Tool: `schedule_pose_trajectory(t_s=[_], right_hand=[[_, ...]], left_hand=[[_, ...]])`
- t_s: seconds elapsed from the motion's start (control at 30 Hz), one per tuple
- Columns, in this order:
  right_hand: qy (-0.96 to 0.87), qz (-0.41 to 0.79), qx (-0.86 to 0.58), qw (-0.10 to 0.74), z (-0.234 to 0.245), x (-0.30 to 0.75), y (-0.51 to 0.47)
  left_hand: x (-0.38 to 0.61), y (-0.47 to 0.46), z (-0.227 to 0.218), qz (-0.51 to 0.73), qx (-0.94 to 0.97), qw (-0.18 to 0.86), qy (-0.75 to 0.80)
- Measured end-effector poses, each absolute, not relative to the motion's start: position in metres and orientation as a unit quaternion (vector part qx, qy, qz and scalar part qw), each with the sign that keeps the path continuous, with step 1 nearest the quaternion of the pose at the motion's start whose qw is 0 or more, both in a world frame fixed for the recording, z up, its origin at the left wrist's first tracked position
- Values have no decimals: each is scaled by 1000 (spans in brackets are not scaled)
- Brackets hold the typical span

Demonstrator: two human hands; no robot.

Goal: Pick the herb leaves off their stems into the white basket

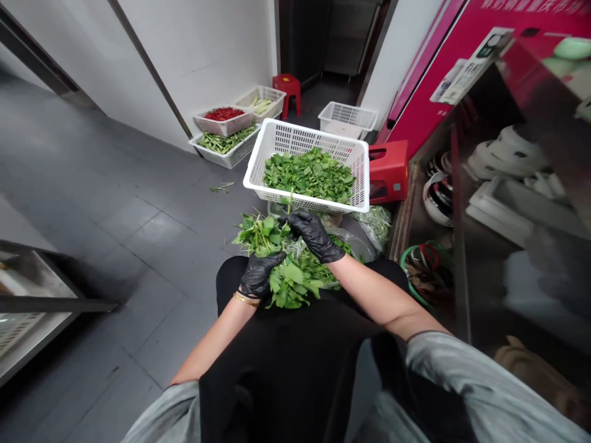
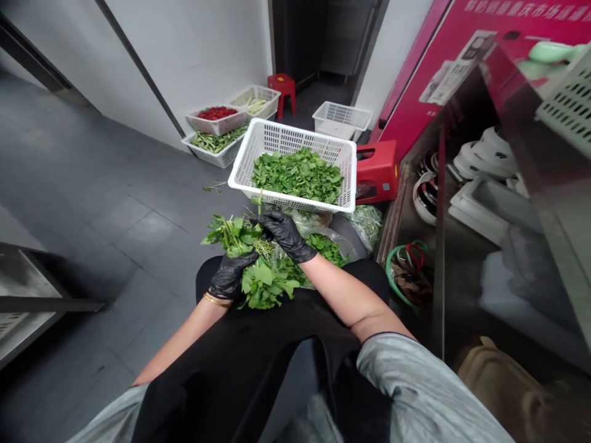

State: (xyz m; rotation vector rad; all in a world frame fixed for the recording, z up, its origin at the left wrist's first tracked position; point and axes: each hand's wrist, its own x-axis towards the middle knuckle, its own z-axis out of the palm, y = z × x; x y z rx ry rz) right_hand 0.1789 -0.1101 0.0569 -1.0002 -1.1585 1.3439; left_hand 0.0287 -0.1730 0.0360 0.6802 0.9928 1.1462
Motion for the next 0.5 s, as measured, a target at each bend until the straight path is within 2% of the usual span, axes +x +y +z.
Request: schedule_pose_trajectory(t_s=[0.27,0.37,0.5], right_hand=[[-587,656,-371,295,75,200,-106],[-599,662,-361,270,80,212,-106],[-578,652,-380,312,74,233,-102]], left_hand=[[3,-168,47,530,310,643,458],[2,-169,48,507,294,677,444],[0,-169,45,474,260,727,423]])
